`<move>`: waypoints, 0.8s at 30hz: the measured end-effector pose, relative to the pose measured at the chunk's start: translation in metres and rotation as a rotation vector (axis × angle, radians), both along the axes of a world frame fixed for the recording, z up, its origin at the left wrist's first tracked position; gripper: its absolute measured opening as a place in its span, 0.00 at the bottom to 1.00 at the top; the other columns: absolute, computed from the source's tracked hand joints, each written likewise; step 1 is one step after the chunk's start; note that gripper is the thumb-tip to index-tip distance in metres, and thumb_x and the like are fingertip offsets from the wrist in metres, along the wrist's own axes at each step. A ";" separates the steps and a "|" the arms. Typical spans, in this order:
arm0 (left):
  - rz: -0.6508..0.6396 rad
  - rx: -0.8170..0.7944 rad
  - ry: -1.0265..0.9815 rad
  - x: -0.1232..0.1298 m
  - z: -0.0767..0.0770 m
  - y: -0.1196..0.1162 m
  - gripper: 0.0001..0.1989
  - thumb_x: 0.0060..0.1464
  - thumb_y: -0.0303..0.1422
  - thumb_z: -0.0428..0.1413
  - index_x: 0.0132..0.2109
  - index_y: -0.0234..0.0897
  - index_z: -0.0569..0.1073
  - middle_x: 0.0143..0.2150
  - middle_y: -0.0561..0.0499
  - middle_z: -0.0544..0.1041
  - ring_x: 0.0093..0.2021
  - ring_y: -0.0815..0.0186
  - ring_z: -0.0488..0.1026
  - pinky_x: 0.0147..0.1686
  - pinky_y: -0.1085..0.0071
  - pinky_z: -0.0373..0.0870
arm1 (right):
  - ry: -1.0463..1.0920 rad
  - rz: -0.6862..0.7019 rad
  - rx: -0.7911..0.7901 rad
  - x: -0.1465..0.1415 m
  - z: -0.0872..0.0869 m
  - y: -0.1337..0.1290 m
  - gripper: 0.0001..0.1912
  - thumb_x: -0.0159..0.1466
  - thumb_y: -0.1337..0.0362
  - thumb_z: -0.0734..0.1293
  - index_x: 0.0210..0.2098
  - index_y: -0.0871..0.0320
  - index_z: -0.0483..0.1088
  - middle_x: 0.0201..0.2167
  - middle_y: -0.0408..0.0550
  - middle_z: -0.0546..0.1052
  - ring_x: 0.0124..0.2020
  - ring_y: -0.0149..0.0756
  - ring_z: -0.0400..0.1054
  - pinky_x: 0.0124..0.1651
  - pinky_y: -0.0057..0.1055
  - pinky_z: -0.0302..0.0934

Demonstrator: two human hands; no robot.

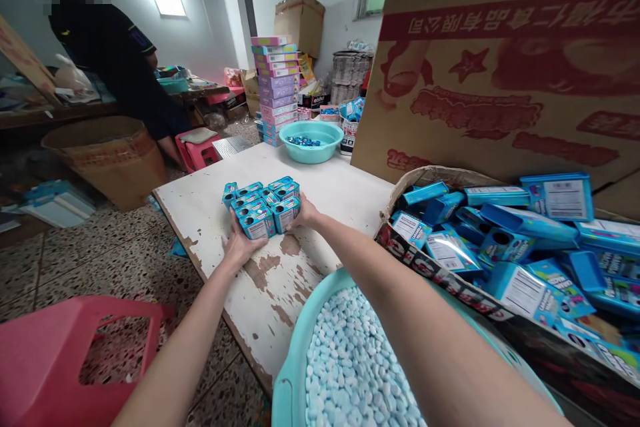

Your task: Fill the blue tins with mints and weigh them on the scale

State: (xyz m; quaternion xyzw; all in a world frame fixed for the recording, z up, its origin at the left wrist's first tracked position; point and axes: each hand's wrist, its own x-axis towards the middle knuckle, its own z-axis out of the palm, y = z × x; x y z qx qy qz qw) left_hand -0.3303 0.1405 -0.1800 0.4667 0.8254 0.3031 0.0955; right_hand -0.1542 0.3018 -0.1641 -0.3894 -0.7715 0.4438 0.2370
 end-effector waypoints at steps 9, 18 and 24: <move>0.143 0.039 0.011 0.006 0.021 -0.002 0.64 0.42 0.49 0.63 0.70 0.31 0.29 0.68 0.28 0.52 0.64 0.41 0.57 0.60 0.43 0.52 | -0.252 -0.314 -0.055 -0.019 0.007 -0.013 0.70 0.31 0.64 0.81 0.66 0.57 0.42 0.62 0.62 0.58 0.63 0.60 0.53 0.63 0.49 0.53; -0.313 0.110 0.490 0.014 0.061 0.014 0.22 0.61 0.35 0.46 0.61 0.42 0.67 0.64 0.45 0.65 0.67 0.53 0.53 0.66 0.48 0.40 | -0.236 -0.331 0.075 0.060 0.078 -0.038 0.56 0.41 0.54 0.80 0.63 0.61 0.55 0.58 0.66 0.64 0.56 0.59 0.63 0.55 0.49 0.61; -0.264 0.148 0.615 0.006 0.050 -0.010 0.23 0.61 0.32 0.40 0.60 0.36 0.66 0.63 0.41 0.65 0.66 0.50 0.55 0.61 0.45 0.53 | -0.174 -0.423 0.436 0.206 0.159 -0.055 0.38 0.52 0.53 0.75 0.59 0.54 0.63 0.53 0.52 0.70 0.48 0.44 0.69 0.54 0.38 0.62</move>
